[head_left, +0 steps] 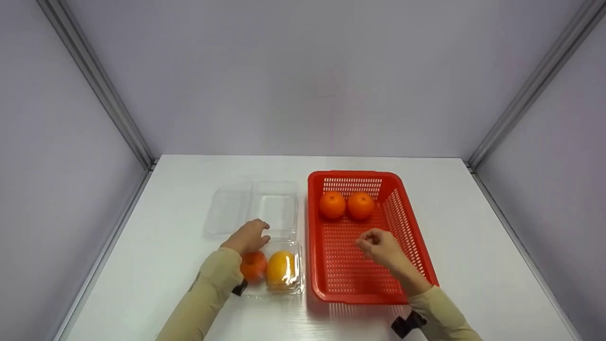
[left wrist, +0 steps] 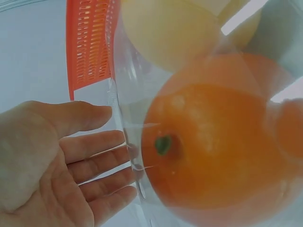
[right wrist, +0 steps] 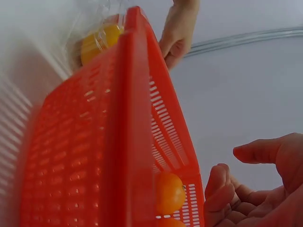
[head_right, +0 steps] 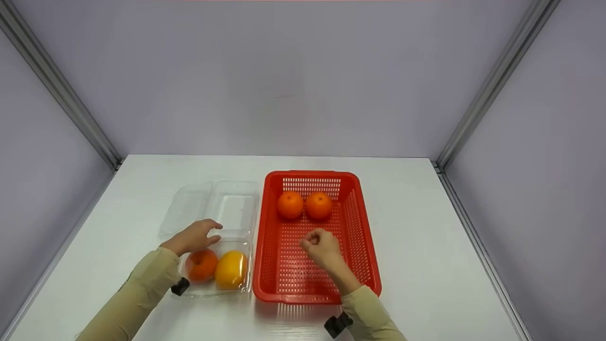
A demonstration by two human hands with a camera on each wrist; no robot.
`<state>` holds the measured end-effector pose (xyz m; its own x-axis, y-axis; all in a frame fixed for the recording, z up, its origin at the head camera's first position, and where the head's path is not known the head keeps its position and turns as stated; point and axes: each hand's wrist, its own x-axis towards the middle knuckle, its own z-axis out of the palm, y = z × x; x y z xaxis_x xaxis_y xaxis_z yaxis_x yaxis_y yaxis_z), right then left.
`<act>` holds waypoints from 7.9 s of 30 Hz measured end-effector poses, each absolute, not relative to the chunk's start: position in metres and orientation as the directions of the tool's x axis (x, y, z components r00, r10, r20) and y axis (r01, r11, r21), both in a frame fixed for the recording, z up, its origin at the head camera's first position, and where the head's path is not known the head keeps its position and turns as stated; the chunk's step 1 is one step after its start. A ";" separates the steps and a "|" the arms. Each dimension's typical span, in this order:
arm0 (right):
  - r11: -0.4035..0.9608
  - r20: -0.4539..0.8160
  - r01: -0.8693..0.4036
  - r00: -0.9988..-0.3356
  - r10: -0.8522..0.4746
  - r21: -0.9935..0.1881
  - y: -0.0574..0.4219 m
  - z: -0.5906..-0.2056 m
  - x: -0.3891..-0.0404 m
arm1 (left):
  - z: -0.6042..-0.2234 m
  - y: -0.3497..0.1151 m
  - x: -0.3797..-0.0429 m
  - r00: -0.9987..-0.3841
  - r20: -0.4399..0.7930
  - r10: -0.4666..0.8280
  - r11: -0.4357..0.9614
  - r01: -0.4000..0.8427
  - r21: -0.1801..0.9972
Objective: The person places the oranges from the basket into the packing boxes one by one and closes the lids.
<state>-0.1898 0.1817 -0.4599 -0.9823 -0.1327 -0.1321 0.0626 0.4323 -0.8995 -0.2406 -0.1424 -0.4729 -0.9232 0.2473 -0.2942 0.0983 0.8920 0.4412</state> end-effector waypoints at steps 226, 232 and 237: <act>0.322 -0.387 0.303 -0.891 -0.237 -0.897 0.336 -0.503 -0.202 | -0.509 0.032 -0.296 -0.918 -0.196 0.346 0.827 0.200 0.525; 0.285 -0.366 0.284 -0.881 -0.300 -0.916 0.339 -0.504 -0.203 | -0.512 0.031 -0.298 -0.917 -0.194 0.349 0.807 0.189 0.560; 0.292 -0.360 0.272 -0.880 -0.309 -0.917 0.339 -0.504 -0.204 | -0.510 0.032 -0.299 -0.920 -0.192 0.343 0.807 0.184 0.562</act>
<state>-0.2037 0.3395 -0.5040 -0.8802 -0.3090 -0.3602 0.2725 0.2924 -0.9166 -0.2990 0.0318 -0.5103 -0.9196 0.3429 -0.1918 0.1837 0.8067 0.5617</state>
